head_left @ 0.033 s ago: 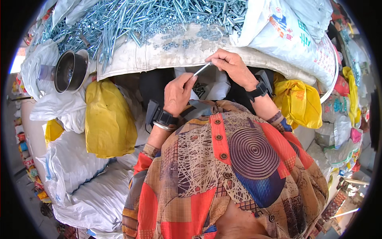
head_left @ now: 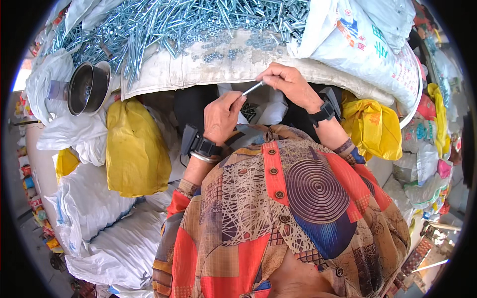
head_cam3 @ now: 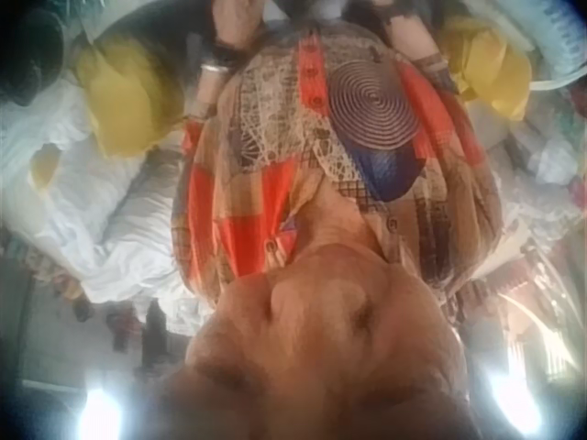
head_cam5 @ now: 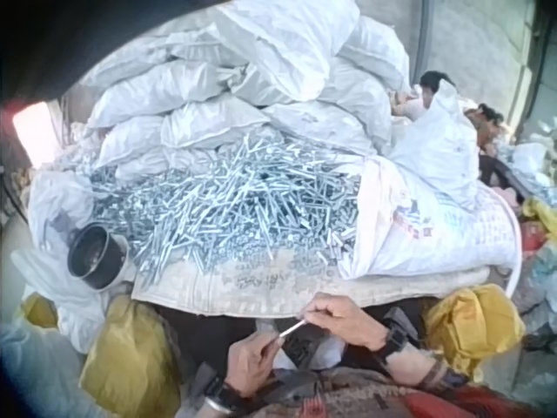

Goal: Manually sorting and organizing metal pins or fasteners from a large pile into smaller groups.

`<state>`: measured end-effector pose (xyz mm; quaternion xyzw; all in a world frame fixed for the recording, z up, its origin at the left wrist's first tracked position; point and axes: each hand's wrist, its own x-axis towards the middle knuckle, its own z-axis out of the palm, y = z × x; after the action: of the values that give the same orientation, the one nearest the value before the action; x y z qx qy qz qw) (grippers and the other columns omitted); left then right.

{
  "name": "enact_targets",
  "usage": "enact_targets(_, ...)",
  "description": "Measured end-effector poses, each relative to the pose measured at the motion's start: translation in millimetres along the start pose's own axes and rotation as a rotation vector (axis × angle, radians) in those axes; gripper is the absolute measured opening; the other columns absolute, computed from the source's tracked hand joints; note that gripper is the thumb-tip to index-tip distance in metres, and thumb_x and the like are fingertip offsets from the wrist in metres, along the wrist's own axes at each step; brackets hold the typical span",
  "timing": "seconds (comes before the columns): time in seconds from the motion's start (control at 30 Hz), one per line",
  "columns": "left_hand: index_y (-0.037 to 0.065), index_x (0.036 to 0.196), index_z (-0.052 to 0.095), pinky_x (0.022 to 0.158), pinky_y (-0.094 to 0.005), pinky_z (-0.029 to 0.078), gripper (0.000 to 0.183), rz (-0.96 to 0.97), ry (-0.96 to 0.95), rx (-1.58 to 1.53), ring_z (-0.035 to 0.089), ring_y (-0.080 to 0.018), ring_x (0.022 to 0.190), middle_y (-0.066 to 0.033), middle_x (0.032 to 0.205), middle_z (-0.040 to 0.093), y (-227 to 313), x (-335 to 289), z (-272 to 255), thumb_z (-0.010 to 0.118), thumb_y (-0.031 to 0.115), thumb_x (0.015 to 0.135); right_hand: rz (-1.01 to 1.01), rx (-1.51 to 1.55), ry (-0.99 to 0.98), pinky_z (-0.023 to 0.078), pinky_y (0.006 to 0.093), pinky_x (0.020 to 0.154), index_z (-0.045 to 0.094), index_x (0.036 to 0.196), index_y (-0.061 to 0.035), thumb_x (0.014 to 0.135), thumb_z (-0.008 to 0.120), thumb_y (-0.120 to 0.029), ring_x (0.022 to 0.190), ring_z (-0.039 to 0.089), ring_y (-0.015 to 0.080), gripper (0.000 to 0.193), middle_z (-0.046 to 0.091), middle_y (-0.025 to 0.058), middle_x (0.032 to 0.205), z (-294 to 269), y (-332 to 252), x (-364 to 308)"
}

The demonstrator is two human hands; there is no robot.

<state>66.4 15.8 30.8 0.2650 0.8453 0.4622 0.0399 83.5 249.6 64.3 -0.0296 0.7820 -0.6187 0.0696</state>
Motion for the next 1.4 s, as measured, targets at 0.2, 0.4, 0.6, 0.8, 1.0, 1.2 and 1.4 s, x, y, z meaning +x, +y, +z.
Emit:
enact_targets(0.2,0.007,0.103,0.067,0.059,-0.0348,0.047,0.026,0.018,0.050,-0.061,0.064,-0.0270,0.066,-0.0138,0.076,0.064,-5,-2,8,0.058,0.031,0.098,-0.037,-0.082,-0.112,0.045,0.0224,0.075,0.064,0.116,-0.0028,0.093,0.066,-0.013,0.081,0.054,0.0061,0.025,0.060,0.0003,0.086,29,1,2)
enact_targets(0.4,0.001,0.108,0.065,0.058,-0.0240,0.042,0.037,-0.314,0.140,-0.603,0.050,-0.0071,0.063,0.0009,0.070,0.056,-41,1,-3,0.055,0.035,0.101,-0.191,-0.018,0.125,0.050,0.0306,0.073,0.063,0.114,0.0001,0.100,0.053,-0.023,0.077,0.064,0.0185,0.029,0.065,0.0079,0.083,8,-6,47)
enact_targets(0.6,0.001,0.104,0.063,0.059,-0.0247,0.042,0.031,-0.137,0.243,-0.371,0.050,-0.0073,0.063,-0.0012,0.070,0.058,-66,20,-31,0.058,0.031,0.099,-0.471,-0.842,0.175,0.047,0.0389,0.073,0.063,0.110,-0.0010,0.094,0.056,-0.011,0.078,0.059,0.0330,0.021,0.060,0.0162,0.088,-29,38,115)
enact_targets(0.8,0.002,0.106,0.064,0.059,-0.0226,0.040,0.034,-0.138,0.251,-0.456,0.048,-0.0061,0.064,0.0013,0.069,0.054,-77,21,-25,0.056,0.034,0.101,-0.302,-1.016,0.155,0.050,0.0485,0.077,0.064,0.096,-0.0044,0.085,0.062,-0.014,0.089,0.063,0.0408,0.014,0.063,0.0201,0.093,-18,50,129)
enact_targets(1.0,0.003,0.102,0.064,0.058,-0.0216,0.039,0.030,-0.170,0.230,-0.574,0.049,-0.0055,0.065,0.0025,0.072,0.055,-78,23,-25,0.059,0.032,0.100,-0.242,-0.608,0.170,0.050,0.0406,0.070,0.064,0.087,-0.0008,0.079,0.068,-0.008,0.077,0.065,0.0333,0.011,0.066,0.0173,0.083,-16,38,131)
enact_targets(1.2,0.002,0.090,0.064,0.058,-0.0226,0.039,0.028,-0.176,0.223,-0.561,0.046,-0.0051,0.064,0.0024,0.069,0.054,-78,29,-18,0.066,0.029,0.095,-0.100,-0.625,0.053,0.047,0.0354,0.064,0.063,0.090,0.0009,0.081,0.070,-0.007,0.068,0.060,0.0230,0.014,0.062,0.0118,0.074,-3,44,126)
enact_targets(1.4,0.001,0.089,0.063,0.058,-0.0239,0.039,0.026,-0.185,0.209,-0.495,0.045,-0.0060,0.063,0.0024,0.067,0.053,-81,29,-14,0.068,0.026,0.093,-0.356,-0.782,0.086,0.047,0.0368,0.065,0.062,0.092,-0.0002,0.077,0.069,-0.002,0.072,0.061,0.0297,0.016,0.062,0.0145,0.079,2,48,128)
